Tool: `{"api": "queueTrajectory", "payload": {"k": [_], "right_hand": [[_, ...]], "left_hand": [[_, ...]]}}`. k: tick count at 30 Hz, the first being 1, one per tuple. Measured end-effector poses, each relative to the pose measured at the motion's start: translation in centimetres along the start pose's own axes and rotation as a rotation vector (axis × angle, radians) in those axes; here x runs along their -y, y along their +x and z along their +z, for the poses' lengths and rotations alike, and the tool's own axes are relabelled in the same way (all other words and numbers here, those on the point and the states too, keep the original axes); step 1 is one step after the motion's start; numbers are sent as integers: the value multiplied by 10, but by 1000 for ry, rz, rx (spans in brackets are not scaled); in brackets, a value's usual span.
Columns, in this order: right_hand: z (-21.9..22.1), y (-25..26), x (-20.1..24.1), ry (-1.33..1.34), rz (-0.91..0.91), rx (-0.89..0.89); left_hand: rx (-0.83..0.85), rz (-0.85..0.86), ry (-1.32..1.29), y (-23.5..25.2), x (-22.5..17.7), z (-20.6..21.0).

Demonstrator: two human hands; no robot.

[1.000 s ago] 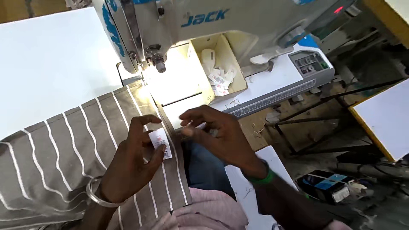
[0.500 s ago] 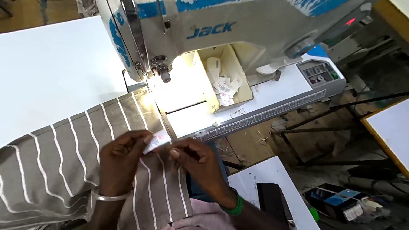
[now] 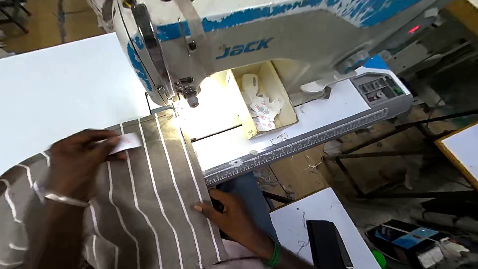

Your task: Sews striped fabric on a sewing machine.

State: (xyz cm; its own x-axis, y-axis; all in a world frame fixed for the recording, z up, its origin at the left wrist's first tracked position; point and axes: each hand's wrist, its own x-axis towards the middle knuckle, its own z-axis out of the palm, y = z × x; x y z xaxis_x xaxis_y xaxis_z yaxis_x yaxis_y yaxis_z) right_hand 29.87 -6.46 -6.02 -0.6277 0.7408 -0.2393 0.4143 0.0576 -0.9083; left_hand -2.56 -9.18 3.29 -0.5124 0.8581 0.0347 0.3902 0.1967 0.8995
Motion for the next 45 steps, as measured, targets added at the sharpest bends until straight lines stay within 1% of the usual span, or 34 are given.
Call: {"api": "queueTrajectory", "payload": {"k": [2, 4, 6, 9, 14, 16, 18, 20, 21, 22, 24, 26, 28, 32, 40, 43, 45], "right_hand": [[-4, 3, 1, -28, -17, -15], [-6, 4, 3, -18, -28, -8], [-7, 3, 3, 6, -34, 11], [-8, 1, 1, 49, -53, 15], [-6, -2, -3, 94, -120, -18], [-4, -2, -5, 106, -117, -16], [-3, -2, -7, 133, -83, 9], [-2, -1, -8, 151, -51, 27], [-2, 0, -9, 158, -40, 33], [-3, 1, -10, 163, -32, 36], [-3, 2, -11, 166, -25, 37], [-4, 3, -12, 174, -23, 42], [-5, 3, -10, 182, -32, 56], [-4, 3, -8, 162, -75, 58], [-9, 8, -4, 60, -80, -40], [-12, 10, 0, -40, -73, -19], [-22, 9, 8, -195, -134, -9]], "left_hand": [[112, -46, -30, 4, -29, 47], [142, -126, 6, 10, -43, 74], [139, -176, 88, 15, -45, 81], [149, -197, 178, 20, -47, 82], [131, -252, 177, 24, -55, 92], [141, -242, 188, 25, -54, 93], [120, -162, 276, 25, -48, 91], [11, 42, 451, 18, -38, 88], [-24, 168, 556, 13, -34, 86], [-25, 271, 618, 8, -31, 84], [48, 427, 682, -8, -22, 85], [178, 510, 732, -21, -3, 89], [248, 544, 733, -21, 11, 88], [292, 598, 672, -8, 18, 77], [273, 604, 641, 8, 18, 81], [276, 603, 635, 14, 21, 80], [276, 598, 643, 18, 23, 79]]}}
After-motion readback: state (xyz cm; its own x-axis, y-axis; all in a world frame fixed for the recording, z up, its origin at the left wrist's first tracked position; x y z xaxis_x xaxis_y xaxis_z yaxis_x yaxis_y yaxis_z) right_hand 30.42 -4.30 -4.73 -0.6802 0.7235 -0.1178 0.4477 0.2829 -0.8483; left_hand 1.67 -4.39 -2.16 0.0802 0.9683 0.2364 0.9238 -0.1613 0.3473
